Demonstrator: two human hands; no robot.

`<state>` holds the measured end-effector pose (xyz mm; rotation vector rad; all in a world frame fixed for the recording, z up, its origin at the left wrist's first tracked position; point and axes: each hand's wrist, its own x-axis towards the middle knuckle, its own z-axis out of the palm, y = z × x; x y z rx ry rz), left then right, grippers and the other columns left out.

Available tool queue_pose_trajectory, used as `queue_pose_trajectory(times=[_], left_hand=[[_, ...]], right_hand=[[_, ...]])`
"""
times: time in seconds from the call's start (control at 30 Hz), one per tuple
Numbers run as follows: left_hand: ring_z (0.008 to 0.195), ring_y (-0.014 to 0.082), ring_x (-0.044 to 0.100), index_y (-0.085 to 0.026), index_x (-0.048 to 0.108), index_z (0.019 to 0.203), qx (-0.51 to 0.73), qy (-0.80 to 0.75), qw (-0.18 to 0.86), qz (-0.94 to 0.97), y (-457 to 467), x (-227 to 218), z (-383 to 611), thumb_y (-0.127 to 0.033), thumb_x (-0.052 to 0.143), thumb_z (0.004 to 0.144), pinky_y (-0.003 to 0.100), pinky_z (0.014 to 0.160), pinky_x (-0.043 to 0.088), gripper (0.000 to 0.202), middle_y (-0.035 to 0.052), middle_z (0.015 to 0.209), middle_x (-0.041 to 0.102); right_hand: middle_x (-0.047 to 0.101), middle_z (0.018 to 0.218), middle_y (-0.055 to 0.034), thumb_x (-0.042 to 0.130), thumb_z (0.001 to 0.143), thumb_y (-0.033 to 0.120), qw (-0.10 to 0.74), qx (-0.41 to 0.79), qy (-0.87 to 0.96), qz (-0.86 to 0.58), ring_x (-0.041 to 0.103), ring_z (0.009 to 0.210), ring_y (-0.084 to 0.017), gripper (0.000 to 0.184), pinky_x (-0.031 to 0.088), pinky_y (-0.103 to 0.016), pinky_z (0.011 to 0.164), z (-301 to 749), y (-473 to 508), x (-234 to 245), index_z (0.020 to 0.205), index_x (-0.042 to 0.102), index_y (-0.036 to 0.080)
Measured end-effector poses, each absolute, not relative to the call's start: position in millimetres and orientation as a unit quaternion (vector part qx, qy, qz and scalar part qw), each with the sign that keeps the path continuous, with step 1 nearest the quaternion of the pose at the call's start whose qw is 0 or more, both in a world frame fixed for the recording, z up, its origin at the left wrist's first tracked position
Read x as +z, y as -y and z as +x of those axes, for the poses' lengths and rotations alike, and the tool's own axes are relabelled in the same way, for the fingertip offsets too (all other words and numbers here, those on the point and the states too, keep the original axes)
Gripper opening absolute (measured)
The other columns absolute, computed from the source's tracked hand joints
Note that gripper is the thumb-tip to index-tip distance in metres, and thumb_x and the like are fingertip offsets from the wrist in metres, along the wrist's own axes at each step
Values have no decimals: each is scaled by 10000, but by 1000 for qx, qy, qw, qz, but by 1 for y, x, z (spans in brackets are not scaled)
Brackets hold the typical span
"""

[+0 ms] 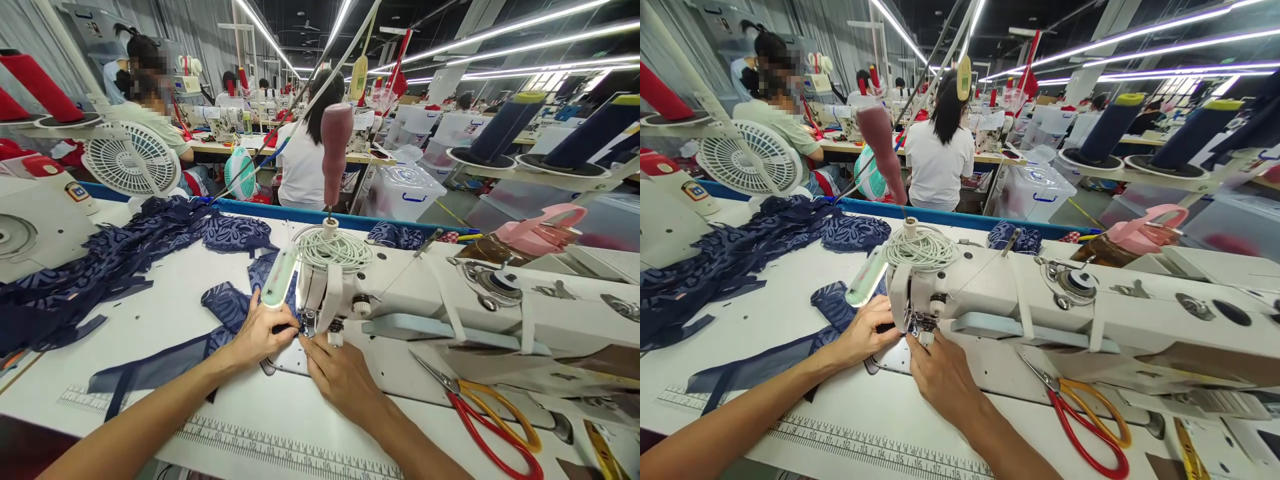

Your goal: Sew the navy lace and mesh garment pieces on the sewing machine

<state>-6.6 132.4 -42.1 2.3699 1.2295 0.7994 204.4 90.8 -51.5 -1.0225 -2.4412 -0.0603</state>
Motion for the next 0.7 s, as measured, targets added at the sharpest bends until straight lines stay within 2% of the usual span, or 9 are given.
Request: queue_pose_trajectory(times=[0.23,0.4,0.53,0.7], left_hand=[[979,201,573,-286,735,935,262,-447,194,833,-134,-42,-7,-266,558,940,545,1113,254,178,-23,941,707],[992,200,545,-262,713,896,257,-454,194,831,-133,-44,-8,-248,573,939,542,1095,237,147,-33,914,681],[974,196,527,-257,707,897,256,-447,191,836,-133,-43,-8,-230,586,935,543,1086,226,130,-37,887,663],[960,191,526,-252,696,879,252,-442,195,839,-133,-41,-9,-228,580,942,570,1089,197,134,-41,893,660]], right_hand=[[645,810,-44,406,966,99,237,-6,896,-375,526,624,-169,338,341,-307,499,206,-89,-49,1218,632,118],[615,770,-33,406,958,91,241,-2,896,-373,503,621,-172,335,322,-304,506,206,-88,-47,1184,651,119],[612,777,-23,412,955,96,254,-2,893,-371,508,636,-169,319,326,-294,512,206,-89,-48,1137,669,147],[662,877,-46,422,953,92,291,-17,876,-385,542,689,-165,325,349,-287,549,211,-90,-55,1170,659,139]])
